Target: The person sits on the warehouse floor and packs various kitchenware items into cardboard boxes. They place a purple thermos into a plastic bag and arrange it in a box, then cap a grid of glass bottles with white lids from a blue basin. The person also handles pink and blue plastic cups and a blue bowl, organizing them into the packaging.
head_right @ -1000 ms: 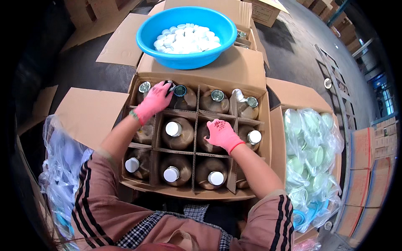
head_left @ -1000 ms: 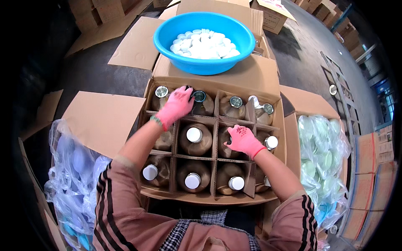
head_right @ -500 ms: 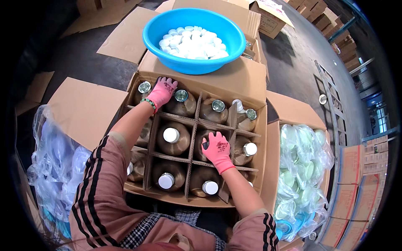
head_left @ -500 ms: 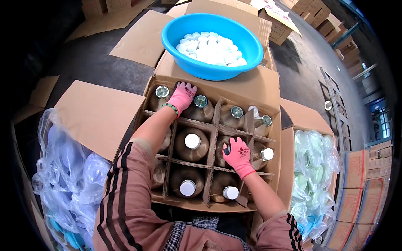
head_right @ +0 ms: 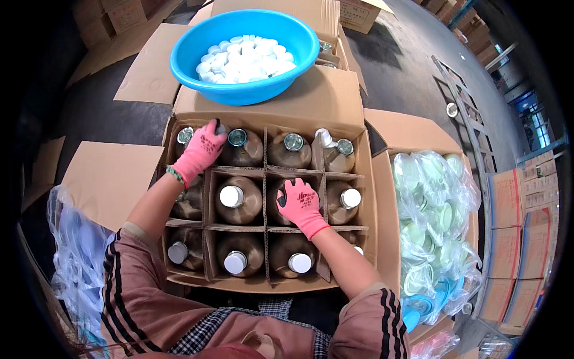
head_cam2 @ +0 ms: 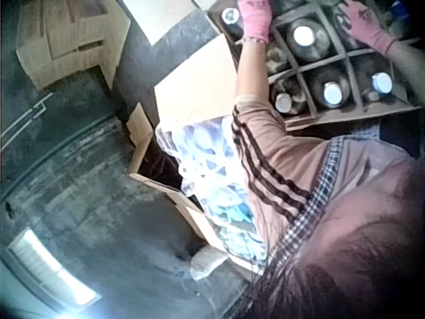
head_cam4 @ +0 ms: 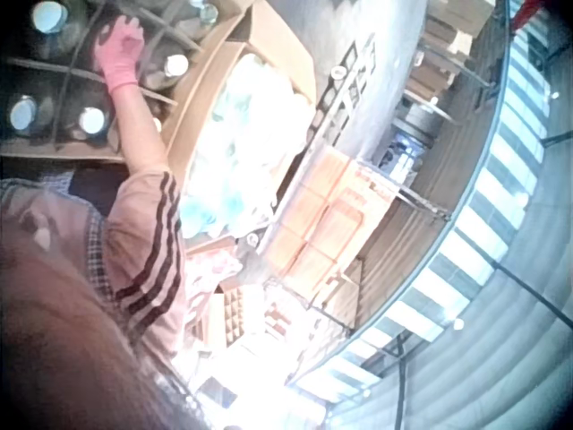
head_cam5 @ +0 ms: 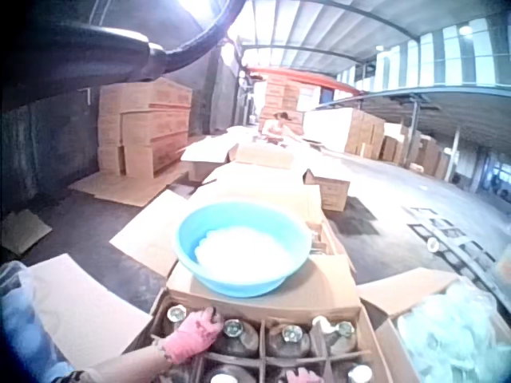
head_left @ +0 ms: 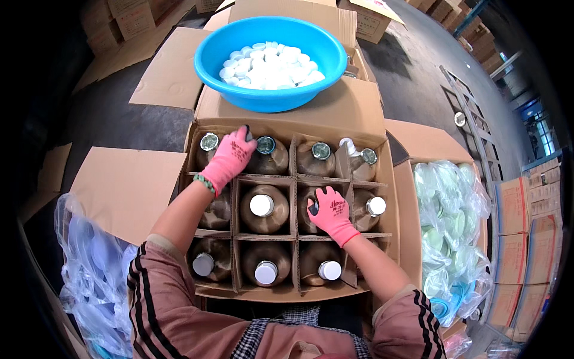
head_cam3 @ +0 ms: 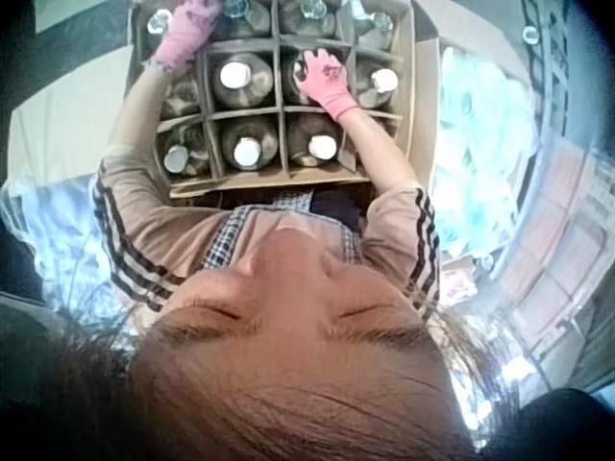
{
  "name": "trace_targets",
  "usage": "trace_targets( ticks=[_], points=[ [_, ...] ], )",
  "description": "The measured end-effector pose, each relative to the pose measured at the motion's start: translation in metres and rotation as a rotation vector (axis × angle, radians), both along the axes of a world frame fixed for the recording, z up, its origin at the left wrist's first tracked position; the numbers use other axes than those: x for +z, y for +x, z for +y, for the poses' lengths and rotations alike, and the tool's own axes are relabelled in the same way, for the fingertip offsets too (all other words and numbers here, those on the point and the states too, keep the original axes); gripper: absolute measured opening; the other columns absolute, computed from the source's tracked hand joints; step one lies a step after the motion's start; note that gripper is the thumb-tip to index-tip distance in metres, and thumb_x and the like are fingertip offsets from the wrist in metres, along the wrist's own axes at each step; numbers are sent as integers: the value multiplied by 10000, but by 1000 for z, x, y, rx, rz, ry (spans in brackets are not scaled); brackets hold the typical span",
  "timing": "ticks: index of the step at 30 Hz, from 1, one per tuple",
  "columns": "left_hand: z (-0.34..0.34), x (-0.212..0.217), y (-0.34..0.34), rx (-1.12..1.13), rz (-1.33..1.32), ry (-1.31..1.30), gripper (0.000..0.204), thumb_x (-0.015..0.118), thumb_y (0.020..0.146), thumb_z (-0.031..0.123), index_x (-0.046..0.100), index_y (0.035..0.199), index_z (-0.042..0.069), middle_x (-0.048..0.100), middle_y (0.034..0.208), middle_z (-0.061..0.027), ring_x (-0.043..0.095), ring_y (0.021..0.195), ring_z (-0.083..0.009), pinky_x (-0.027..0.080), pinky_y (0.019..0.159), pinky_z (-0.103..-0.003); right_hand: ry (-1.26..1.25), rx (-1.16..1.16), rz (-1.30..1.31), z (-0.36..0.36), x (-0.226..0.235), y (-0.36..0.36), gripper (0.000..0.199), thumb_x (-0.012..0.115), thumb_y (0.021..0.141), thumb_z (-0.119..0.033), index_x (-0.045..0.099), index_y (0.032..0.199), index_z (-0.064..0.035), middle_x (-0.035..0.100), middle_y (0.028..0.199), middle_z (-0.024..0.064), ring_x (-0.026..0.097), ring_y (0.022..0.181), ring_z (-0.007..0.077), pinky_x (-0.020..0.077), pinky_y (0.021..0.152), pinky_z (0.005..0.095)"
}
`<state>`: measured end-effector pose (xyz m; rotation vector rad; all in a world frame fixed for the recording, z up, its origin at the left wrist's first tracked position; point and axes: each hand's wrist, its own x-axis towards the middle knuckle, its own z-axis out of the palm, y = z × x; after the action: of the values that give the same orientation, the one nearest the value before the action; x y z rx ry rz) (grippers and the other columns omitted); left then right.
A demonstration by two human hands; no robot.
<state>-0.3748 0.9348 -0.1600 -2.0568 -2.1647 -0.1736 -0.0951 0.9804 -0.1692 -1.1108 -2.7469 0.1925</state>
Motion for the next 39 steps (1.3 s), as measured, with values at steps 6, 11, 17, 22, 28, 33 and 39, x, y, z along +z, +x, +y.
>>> trace_targets(
  ticks=[6,11,17,22,28,33,39],
  points=[
    [26,-2,11,-45,304,-125,142,520,710,151,617,807,112,551,930,-112,484,949,-278,412,780,-384,-8,-5,7,0,4,2,240,576,725,-297,516,795,-75,496,805,130,533,740,299,450,604,414],
    [31,-10,-8,-22,230,-209,235,570,720,162,580,946,101,553,936,-119,520,906,-283,419,794,-365,-6,15,33,-1,4,-2,234,584,719,-283,511,801,-76,499,810,133,531,738,306,448,603,417],
    [-59,79,12,275,-637,184,620,689,622,120,433,1180,38,495,1028,-215,494,968,-373,419,848,-395,-40,-34,15,1,2,2,241,588,719,-288,509,810,-79,508,829,132,536,749,307,454,608,420],
    [-148,24,5,347,-464,48,488,689,615,120,469,1031,-6,466,997,-222,487,928,-380,423,809,-415,-57,-17,-2,-1,5,-2,249,582,725,-297,510,813,-75,512,834,129,539,756,302,455,612,422],
    [-132,21,1,424,-324,-332,605,683,654,262,404,1111,-20,368,1160,-260,418,1026,-436,392,865,-451,-71,-18,-2,0,8,0,264,580,727,-300,519,846,-72,509,855,139,535,767,311,451,637,422],
    [-111,40,13,411,-257,-568,585,631,704,429,467,1050,-13,463,1082,-232,495,998,-363,424,846,-406,-375,20,-31,14,32,5,497,570,747,-482,543,920,-17,526,960,201,522,908,370,447,753,419],
    [-112,4,10,350,-7,-342,372,576,750,403,525,822,42,545,822,-154,566,753,-294,463,660,-385,98,-222,243,143,37,6,262,520,791,-260,562,924,-38,570,979,158,530,906,316,434,786,409]
  ],
)
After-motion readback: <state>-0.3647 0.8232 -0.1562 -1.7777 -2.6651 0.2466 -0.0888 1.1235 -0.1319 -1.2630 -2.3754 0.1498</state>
